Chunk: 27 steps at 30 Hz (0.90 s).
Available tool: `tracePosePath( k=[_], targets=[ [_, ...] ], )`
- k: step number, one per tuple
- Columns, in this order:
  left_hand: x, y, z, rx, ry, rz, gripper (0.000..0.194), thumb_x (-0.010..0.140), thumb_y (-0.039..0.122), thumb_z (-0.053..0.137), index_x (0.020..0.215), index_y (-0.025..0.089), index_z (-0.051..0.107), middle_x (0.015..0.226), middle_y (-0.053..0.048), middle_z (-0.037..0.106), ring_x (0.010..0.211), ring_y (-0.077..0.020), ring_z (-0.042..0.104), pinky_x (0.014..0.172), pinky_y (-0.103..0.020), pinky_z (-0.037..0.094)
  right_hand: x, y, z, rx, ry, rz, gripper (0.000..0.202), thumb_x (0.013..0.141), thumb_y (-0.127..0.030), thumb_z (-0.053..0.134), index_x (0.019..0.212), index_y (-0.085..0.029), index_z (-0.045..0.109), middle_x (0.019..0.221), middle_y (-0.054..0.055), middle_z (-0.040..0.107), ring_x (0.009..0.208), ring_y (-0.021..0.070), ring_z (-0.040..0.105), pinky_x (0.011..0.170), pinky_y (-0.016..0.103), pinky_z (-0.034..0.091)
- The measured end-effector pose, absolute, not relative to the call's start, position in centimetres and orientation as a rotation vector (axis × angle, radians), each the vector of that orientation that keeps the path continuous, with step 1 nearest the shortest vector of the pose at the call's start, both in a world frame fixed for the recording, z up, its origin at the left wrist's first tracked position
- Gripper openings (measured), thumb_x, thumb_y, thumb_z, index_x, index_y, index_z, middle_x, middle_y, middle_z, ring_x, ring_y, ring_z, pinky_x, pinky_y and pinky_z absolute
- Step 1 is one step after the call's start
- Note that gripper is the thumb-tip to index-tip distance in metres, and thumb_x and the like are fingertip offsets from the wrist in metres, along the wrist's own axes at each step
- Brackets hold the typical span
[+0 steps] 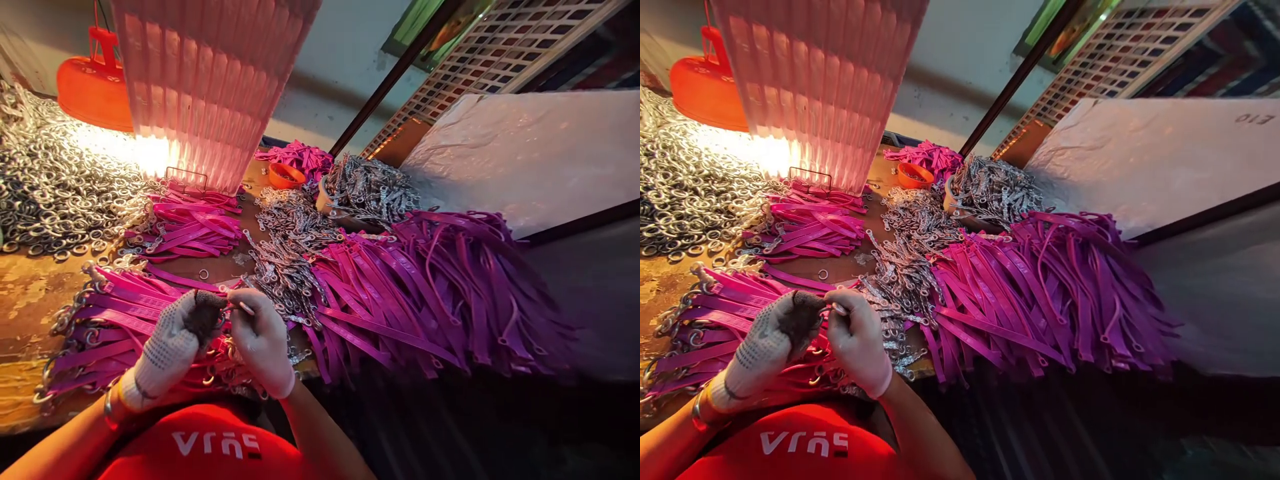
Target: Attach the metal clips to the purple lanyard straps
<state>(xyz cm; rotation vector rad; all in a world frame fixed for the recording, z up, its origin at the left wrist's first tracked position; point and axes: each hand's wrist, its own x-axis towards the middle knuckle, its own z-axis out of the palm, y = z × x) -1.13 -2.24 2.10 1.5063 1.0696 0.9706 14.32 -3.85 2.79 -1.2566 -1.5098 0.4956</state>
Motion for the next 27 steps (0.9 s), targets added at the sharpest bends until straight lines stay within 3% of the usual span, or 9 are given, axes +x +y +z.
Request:
tracePosePath(
  k=[3,6,8,11,14,18,22,27],
  targets=[
    [-2.9,-2.2,2.5,1.592,1.203,1.070,0.035,0.070,0.021,0.068,0.104,0.022,0.075,0.094,-0.007,0.073,0.086,-0.0223,0.065,0.084,-0.033,0.051,15.7,-3.2,3.6,-1.291,-1.277,0.605,0.017,0.090,-0.022,0.052,0.103,-0.024,0.061,0.089,0.001,0.066,0.074,0.0138,0.062,0.066,0.026,0.052],
    [-4.2,-1.5,2.5,1.324,1.240,1.042,0.034,0.070,0.026,0.070,0.103,0.023,0.075,0.082,-0.005,0.070,0.071,-0.0182,0.062,0.067,-0.029,0.051,17.1,-2.3,4.5,-1.262,-1.058,0.652,0.012,0.090,-0.024,0.055,0.102,-0.025,0.060,0.081,-0.003,0.061,0.058,0.0099,0.053,0.050,0.022,0.043],
    [-4.1,-1.1,2.2,0.963,1.071,0.908,0.027,0.075,0.034,0.067,0.098,0.020,0.073,0.074,-0.004,0.068,0.060,-0.0156,0.058,0.055,-0.026,0.048,17.3,-2.1,4.8,-1.228,-1.225,0.628,0.011,0.088,-0.021,0.060,0.098,-0.025,0.063,0.086,-0.002,0.064,0.068,0.0114,0.059,0.060,0.023,0.049],
    [-3.0,-1.1,1.8,0.692,0.805,0.754,0.032,0.076,0.043,0.068,0.091,0.016,0.070,0.076,-0.008,0.069,0.057,-0.0158,0.059,0.048,-0.025,0.045,16.3,-2.4,4.4,-1.117,-1.642,0.592,0.013,0.088,-0.015,0.061,0.095,-0.024,0.068,0.090,0.001,0.070,0.084,0.0147,0.064,0.078,0.028,0.052],
    [-2.3,-1.7,1.7,0.820,0.805,0.773,0.030,0.081,0.042,0.071,0.098,0.017,0.066,0.071,-0.003,0.066,0.051,-0.0111,0.053,0.042,-0.020,0.037,15.1,-2.8,3.6,-1.069,-1.796,0.542,0.019,0.089,-0.012,0.058,0.101,-0.023,0.068,0.092,0.001,0.071,0.083,0.0139,0.065,0.079,0.027,0.052],
    [-2.3,-2.2,2.2,1.020,0.931,0.799,0.029,0.085,0.043,0.070,0.082,0.017,0.059,0.058,0.004,0.052,0.048,-0.0065,0.042,0.044,-0.017,0.033,14.7,-3.2,2.8,-1.177,-1.808,0.576,0.023,0.090,-0.014,0.057,0.109,-0.023,0.066,0.098,0.002,0.071,0.088,0.0143,0.065,0.082,0.026,0.051],
    [-2.4,-2.1,2.6,0.843,0.951,0.808,0.029,0.080,0.043,0.072,0.082,0.018,0.058,0.068,0.003,0.055,0.057,-0.0079,0.047,0.050,-0.017,0.039,15.6,-3.2,2.9,-1.375,-1.762,0.657,0.032,0.095,-0.022,0.054,0.127,-0.020,0.059,0.117,0.007,0.069,0.106,0.0183,0.064,0.094,0.031,0.048],
    [-2.2,-2.1,2.2,0.885,1.000,0.759,0.030,0.082,0.046,0.070,0.086,0.017,0.060,0.071,0.003,0.056,0.057,-0.0075,0.045,0.049,-0.018,0.038,16.7,-3.1,3.3,-1.358,-1.789,0.822,0.024,0.100,-0.025,0.048,0.116,-0.023,0.066,0.112,0.002,0.072,0.102,0.0154,0.066,0.093,0.026,0.046]
  ],
)
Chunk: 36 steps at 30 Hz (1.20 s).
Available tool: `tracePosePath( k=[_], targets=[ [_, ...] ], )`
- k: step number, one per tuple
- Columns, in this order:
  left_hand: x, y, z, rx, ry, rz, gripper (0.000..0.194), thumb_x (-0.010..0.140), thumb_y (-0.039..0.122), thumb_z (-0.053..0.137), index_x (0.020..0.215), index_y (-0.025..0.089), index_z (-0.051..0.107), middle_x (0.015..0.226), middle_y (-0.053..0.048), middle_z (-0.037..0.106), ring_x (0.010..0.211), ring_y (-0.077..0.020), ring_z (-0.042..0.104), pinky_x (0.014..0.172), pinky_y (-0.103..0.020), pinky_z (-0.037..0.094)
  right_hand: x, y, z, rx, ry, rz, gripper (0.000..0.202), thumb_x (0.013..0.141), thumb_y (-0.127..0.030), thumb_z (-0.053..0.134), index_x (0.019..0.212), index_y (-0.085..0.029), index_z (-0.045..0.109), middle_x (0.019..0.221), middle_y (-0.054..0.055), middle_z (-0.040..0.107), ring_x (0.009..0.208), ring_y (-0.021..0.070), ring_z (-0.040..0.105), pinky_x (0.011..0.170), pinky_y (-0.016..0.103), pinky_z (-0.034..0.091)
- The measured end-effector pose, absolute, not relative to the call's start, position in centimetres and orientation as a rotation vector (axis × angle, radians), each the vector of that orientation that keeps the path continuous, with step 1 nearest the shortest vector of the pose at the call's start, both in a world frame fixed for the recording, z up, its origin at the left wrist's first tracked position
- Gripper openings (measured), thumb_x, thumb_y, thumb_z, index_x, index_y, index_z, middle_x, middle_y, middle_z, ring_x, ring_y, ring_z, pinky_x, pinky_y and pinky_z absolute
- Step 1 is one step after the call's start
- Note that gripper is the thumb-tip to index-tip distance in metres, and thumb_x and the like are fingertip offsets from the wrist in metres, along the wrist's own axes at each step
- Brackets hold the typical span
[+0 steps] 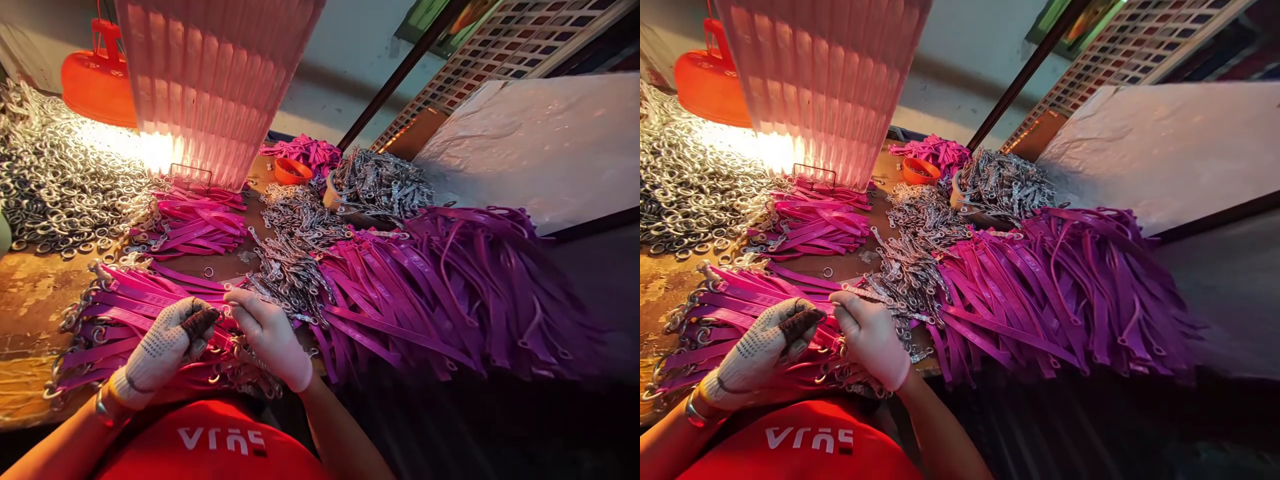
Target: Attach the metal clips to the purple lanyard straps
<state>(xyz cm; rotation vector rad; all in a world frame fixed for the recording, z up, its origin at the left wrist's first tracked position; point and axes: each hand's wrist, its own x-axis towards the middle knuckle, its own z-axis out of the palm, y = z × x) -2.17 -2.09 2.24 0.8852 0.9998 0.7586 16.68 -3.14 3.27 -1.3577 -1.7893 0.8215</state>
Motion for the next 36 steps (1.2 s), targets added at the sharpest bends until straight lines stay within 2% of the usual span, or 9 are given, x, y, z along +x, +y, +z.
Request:
tracePosePath(
  k=[5,11,17,20,23,26,30,34,36],
  targets=[
    [-1.7,-1.9,1.6,1.027,1.026,0.743,0.023,0.083,0.039,0.066,0.080,0.018,0.056,0.068,0.004,0.053,0.056,-0.0082,0.044,0.048,-0.018,0.036,16.3,-3.2,4.1,-1.380,-1.991,0.767,0.023,0.102,-0.029,0.046,0.111,-0.021,0.065,0.106,0.004,0.072,0.096,0.0158,0.065,0.085,0.025,0.046],
    [-0.7,-1.2,2.1,0.837,0.995,0.677,0.025,0.069,0.035,0.070,0.074,0.018,0.052,0.064,0.004,0.050,0.052,-0.0075,0.044,0.048,-0.018,0.036,15.8,-3.4,3.0,-1.497,-2.252,0.254,0.031,0.097,-0.031,0.045,0.075,-0.019,0.063,0.066,0.002,0.065,0.059,0.0147,0.057,0.059,0.027,0.034],
    [0.4,1.8,3.0,1.026,0.935,0.564,0.020,0.079,0.038,0.056,0.079,0.019,0.054,0.056,0.006,0.042,0.041,-0.0057,0.029,0.038,-0.017,0.023,16.9,-3.5,1.5,-1.515,-1.919,0.538,0.030,0.100,-0.041,0.046,0.090,-0.019,0.063,0.070,0.002,0.067,0.063,0.0152,0.059,0.058,0.025,0.035],
    [2.0,7.3,3.0,1.621,0.984,0.385,0.019,0.083,0.031,0.052,0.083,0.016,0.064,0.062,0.000,0.055,0.050,-0.0107,0.046,0.046,-0.021,0.036,17.8,-3.0,1.1,-1.539,-1.708,0.586,0.031,0.102,-0.038,0.044,0.082,-0.021,0.061,0.069,0.000,0.064,0.062,0.0139,0.056,0.061,0.024,0.036],
    [4.3,14.3,2.5,2.358,1.297,0.271,0.021,0.086,0.021,0.052,0.096,0.017,0.071,0.093,-0.006,0.069,0.085,-0.0190,0.063,0.074,-0.027,0.049,18.1,-2.8,0.6,-1.483,-1.623,0.622,0.030,0.101,-0.036,0.045,0.079,-0.021,0.059,0.066,-0.001,0.060,0.061,0.0131,0.054,0.061,0.023,0.037],
    [6.6,19.4,1.3,2.437,1.434,0.211,0.027,0.086,0.011,0.051,0.107,0.015,0.068,0.108,-0.013,0.067,0.096,-0.0239,0.065,0.084,-0.033,0.049,17.7,-3.0,-0.1,-1.420,-1.635,0.707,0.025,0.101,-0.034,0.047,0.086,-0.021,0.062,0.070,0.000,0.064,0.063,0.0129,0.059,0.062,0.022,0.040],
    [7.9,21.1,0.1,2.405,1.480,0.232,0.027,0.090,0.020,0.053,0.113,0.011,0.063,0.104,-0.017,0.065,0.093,-0.0284,0.067,0.081,-0.038,0.049,17.5,-3.2,-0.4,-1.422,-1.641,0.740,0.023,0.101,-0.033,0.047,0.106,-0.020,0.066,0.086,0.003,0.074,0.077,0.0148,0.068,0.070,0.022,0.047],
    [6.7,19.6,0.4,2.429,1.404,0.316,0.025,0.086,0.016,0.054,0.108,0.013,0.067,0.117,-0.017,0.064,0.091,-0.0258,0.067,0.077,-0.033,0.048,18.0,-2.8,-0.1,-1.514,-1.636,0.724,0.034,0.100,-0.030,0.047,0.130,-0.019,0.060,0.086,0.004,0.076,0.072,0.0162,0.069,0.069,0.024,0.050],
    [5.3,18.0,1.0,2.382,1.311,0.396,0.022,0.083,0.018,0.055,0.099,0.015,0.070,0.109,-0.013,0.068,0.085,-0.0226,0.066,0.071,-0.028,0.048,18.4,-2.3,0.2,-1.529,-1.600,0.692,0.035,0.100,-0.029,0.047,0.131,-0.019,0.060,0.094,0.006,0.076,0.079,0.0175,0.070,0.075,0.026,0.051]
  ],
)
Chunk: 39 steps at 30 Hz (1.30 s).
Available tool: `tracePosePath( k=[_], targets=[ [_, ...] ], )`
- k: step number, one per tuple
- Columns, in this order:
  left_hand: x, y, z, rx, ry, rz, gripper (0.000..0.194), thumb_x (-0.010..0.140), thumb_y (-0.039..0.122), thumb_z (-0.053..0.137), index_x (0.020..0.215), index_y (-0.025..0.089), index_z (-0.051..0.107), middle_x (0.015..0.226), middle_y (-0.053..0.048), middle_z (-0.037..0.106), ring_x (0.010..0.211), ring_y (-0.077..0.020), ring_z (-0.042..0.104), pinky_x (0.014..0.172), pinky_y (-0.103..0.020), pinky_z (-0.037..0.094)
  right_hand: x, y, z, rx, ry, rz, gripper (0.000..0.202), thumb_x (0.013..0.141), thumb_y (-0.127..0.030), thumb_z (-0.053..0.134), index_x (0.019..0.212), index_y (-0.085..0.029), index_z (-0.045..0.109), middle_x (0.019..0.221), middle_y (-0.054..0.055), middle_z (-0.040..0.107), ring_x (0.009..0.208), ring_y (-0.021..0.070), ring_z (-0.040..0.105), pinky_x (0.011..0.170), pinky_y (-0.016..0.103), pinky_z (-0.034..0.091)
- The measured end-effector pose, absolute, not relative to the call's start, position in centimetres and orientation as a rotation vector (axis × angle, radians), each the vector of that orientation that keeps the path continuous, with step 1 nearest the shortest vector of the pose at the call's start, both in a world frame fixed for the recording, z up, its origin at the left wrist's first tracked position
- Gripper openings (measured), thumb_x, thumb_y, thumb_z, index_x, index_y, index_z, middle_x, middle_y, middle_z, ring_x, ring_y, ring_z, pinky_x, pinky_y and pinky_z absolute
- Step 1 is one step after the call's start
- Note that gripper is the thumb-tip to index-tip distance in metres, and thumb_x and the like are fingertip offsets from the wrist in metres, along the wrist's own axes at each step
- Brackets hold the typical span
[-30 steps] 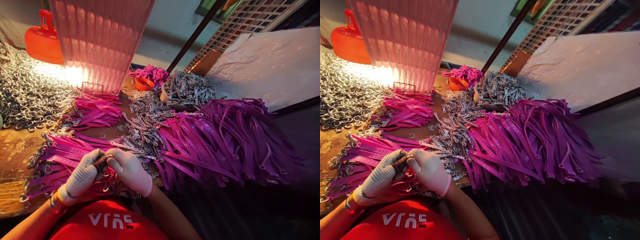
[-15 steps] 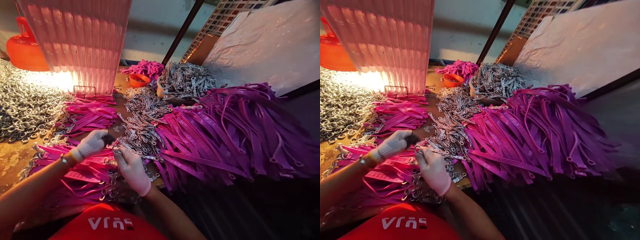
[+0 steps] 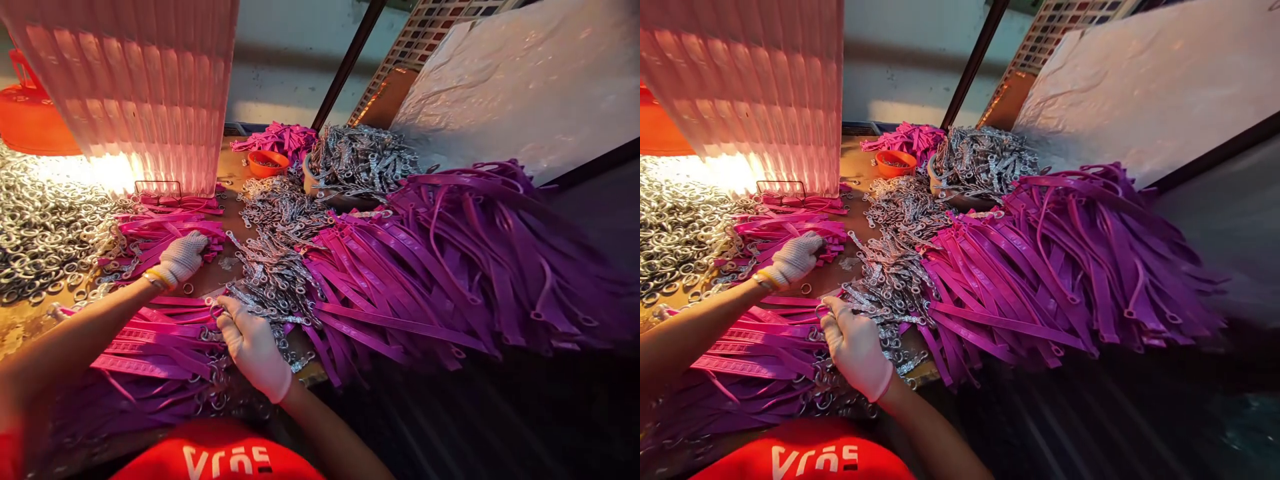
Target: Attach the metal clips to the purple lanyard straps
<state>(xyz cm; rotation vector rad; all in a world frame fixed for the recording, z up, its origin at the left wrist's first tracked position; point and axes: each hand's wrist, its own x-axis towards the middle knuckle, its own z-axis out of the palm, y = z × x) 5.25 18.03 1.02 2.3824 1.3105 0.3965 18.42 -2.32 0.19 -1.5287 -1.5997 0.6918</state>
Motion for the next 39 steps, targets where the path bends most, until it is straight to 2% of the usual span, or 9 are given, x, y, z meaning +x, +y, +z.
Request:
tracePosePath(
  k=[2,6,10,17,23,26,30,32,39],
  targets=[
    [3.5,15.7,1.8,2.137,1.155,0.470,0.020,0.082,0.024,0.057,0.094,0.016,0.071,0.084,-0.007,0.070,0.068,-0.0181,0.062,0.058,-0.024,0.045,18.7,-1.8,0.6,-1.460,-1.578,0.654,0.032,0.100,-0.028,0.046,0.127,-0.020,0.062,0.108,0.007,0.074,0.094,0.0186,0.069,0.086,0.028,0.051],
    [0.3,9.5,3.7,1.577,1.008,0.442,0.021,0.086,0.037,0.056,0.082,0.017,0.063,0.051,0.003,0.048,0.041,-0.0097,0.040,0.041,-0.020,0.029,18.6,-1.0,1.6,-1.378,-1.680,0.556,0.028,0.102,-0.025,0.045,0.124,-0.021,0.062,0.112,0.006,0.072,0.102,0.0180,0.066,0.092,0.027,0.047],
    [-1.0,4.4,4.9,1.464,1.040,0.491,0.029,0.090,0.039,0.052,0.069,0.019,0.049,0.054,0.005,0.042,0.043,-0.0076,0.035,0.040,-0.019,0.027,17.4,-1.1,2.3,-1.577,-1.946,0.318,0.028,0.101,-0.022,0.045,0.122,-0.020,0.063,0.098,0.007,0.073,0.088,0.0196,0.066,0.079,0.027,0.045],
    [-1.4,1.1,3.2,1.434,1.103,0.613,0.034,0.092,0.043,0.051,0.069,0.019,0.049,0.055,0.005,0.043,0.046,-0.0079,0.034,0.044,-0.020,0.029,16.2,-2.6,2.3,-1.531,-2.354,-0.002,0.025,0.099,-0.017,0.043,0.115,-0.015,0.062,0.087,0.008,0.067,0.072,0.0188,0.059,0.061,0.029,0.034],
    [-1.8,0.4,1.1,1.841,1.140,0.675,0.014,0.086,0.028,0.059,0.084,0.018,0.068,0.079,-0.004,0.069,0.072,-0.0180,0.059,0.068,-0.027,0.044,15.6,-3.1,0.7,-1.582,-2.218,0.002,0.025,0.098,-0.017,0.044,0.116,-0.018,0.062,0.091,0.007,0.069,0.076,0.0194,0.062,0.065,0.029,0.036],
    [-2.2,0.2,0.2,1.782,1.017,0.607,0.015,0.084,0.024,0.059,0.089,0.018,0.072,0.091,-0.006,0.074,0.081,-0.0213,0.063,0.078,-0.030,0.047,15.2,-3.5,0.8,-1.607,-2.206,0.053,0.026,0.097,-0.015,0.046,0.117,-0.018,0.062,0.093,0.008,0.069,0.079,0.0196,0.063,0.067,0.028,0.040],
    [-2.6,-0.5,0.0,1.542,1.045,0.677,0.023,0.087,0.036,0.060,0.079,0.017,0.068,0.072,-0.002,0.066,0.064,-0.0155,0.054,0.060,-0.024,0.041,15.2,-3.7,2.8,-1.616,-2.216,0.294,0.031,0.096,-0.022,0.052,0.127,-0.020,0.056,0.102,0.007,0.072,0.090,0.0199,0.067,0.073,0.027,0.044],
    [-2.7,-1.0,0.3,1.542,1.107,0.742,0.027,0.086,0.040,0.062,0.073,0.017,0.066,0.066,-0.001,0.062,0.060,-0.0141,0.048,0.056,-0.024,0.037,15.3,-3.6,3.8,-1.648,-2.298,0.381,0.041,0.094,-0.031,0.059,0.132,-0.019,0.052,0.095,0.006,0.074,0.085,0.0217,0.069,0.068,0.027,0.044],
    [-3.2,-1.8,0.3,1.818,1.185,0.702,0.019,0.086,0.029,0.059,0.073,0.018,0.068,0.070,-0.004,0.069,0.066,-0.0185,0.057,0.063,-0.026,0.041,15.1,-3.0,3.2,-1.735,-2.548,0.280,0.021,0.094,-0.036,0.056,0.098,-0.017,0.063,0.079,0.008,0.074,0.071,0.0228,0.070,0.057,0.028,0.037]
  ],
)
